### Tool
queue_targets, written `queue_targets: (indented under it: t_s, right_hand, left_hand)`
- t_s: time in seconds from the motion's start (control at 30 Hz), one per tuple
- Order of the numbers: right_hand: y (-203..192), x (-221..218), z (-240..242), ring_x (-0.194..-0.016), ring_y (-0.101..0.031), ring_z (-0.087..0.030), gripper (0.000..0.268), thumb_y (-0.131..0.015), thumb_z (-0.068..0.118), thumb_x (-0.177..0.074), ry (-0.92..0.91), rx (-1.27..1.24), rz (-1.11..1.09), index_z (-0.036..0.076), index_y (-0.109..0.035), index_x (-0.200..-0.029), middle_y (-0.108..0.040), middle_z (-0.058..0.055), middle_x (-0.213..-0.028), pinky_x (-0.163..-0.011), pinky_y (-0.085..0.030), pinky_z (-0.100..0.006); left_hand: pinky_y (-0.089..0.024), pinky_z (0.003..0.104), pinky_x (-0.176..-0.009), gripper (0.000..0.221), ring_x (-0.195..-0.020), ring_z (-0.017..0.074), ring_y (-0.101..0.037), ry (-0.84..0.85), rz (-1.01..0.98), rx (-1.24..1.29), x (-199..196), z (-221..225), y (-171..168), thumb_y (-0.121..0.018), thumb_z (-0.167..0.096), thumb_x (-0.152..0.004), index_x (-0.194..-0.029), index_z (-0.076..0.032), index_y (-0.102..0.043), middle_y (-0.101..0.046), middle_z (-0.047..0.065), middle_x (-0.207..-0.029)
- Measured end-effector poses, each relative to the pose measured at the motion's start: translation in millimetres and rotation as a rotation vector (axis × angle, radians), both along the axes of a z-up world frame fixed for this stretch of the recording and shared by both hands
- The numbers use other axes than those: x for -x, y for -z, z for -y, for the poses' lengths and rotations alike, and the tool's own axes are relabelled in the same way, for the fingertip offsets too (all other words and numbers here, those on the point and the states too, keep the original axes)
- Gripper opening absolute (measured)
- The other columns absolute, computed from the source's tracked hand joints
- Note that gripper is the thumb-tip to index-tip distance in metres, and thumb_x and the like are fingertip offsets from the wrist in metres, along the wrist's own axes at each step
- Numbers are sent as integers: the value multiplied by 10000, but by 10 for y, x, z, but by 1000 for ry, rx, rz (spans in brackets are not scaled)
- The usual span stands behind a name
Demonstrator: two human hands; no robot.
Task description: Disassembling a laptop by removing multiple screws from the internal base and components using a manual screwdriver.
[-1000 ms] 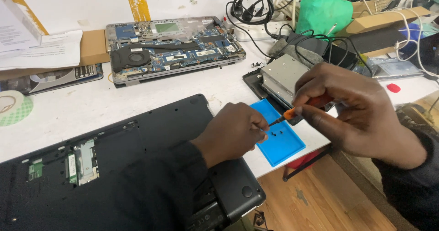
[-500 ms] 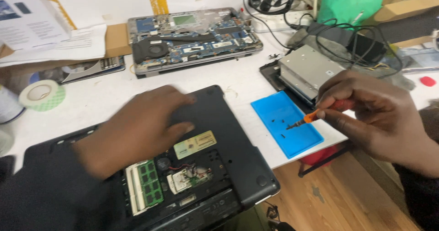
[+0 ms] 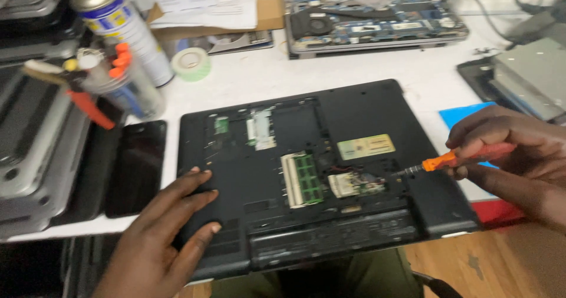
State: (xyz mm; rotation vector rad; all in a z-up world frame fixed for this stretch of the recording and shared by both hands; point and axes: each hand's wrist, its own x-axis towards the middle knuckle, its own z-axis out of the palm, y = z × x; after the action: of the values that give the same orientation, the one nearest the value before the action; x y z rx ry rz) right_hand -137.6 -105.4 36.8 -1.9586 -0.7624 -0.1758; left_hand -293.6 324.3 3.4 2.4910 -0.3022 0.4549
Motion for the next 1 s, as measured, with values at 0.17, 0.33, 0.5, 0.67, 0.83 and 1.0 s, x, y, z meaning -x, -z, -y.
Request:
queue_targets:
  t_s: [0.17, 0.33, 0.5, 0.67, 0.83, 1.0]
  right_hand:
    - [216, 53, -275, -732, -801, -326, 182, -684, -134, -796, 0, -154, -304, -37, -658, -948, -732, -232, -1047, -780, -640, -319]
    - [846, -318, -85, -718, -753, -358, 289, -646, -75, -838, -14, -334, -405, -21, -597, -1118, -733, -277, -1066, -753, -642, -376]
    - [1297, -729, 287, -705, -743, -366, 324, -610, 30, -928, -60, -246, -322, 10, -528, -1241, -682, -298, -1090, -563, -643, -401]
    - [1252, -823, 302, -633, -759, -356, 422, -647, 104, -879, -83, -103, -261, 20, -515, -1271, -711, -303, -1052, -510, -681, -394]
    - [422, -165, -756, -693, -883, -432, 239, -751, -86, -718, -6, 90, -374, -166, -724, -942, -831, -335, -829, -602, -708, -420]
    - [-52, 485, -1588, -856, -808, -206, 456, -817, -9, -647, 5, 226, -151, 28, -708, -1089, -798, -105, -1016, -797, -631, -305]
  left_hand:
    - [-405, 422, -1187, 371, -1500, 272, -489, 5, -4, 220, 210, 27, -31, -665, -162, -936, -1290, -53, -690, -587, 118, -1524]
    - [-319, 559, -1227, 584, -1603, 323, -300, 112, -198, 459, 388, -82, -97, -804, -228, -865, -1407, -121, -615, -467, 90, -1631]
    - [-433, 592, -1190, 641, -1594, 350, -345, 79, -49, 540, 506, -66, 177, -817, -313, -856, -1425, -131, -584, -496, 109, -1605]
    - [-440, 585, -1286, 660, -1582, 379, -351, 90, 45, 583, 472, -52, 263, -801, -315, -876, -1445, -111, -535, -483, 131, -1589]
    - [-402, 618, -1296, 675, -1579, 396, -370, 102, 112, 545, 484, -62, 342, -787, -347, -901, -1465, -87, -522, -481, 138, -1596]
    - [-349, 587, -1319, 654, -1550, 408, -445, 100, 241, 557, 507, 11, 413, -785, -344, -912, -1432, -30, -545, -517, 184, -1565]
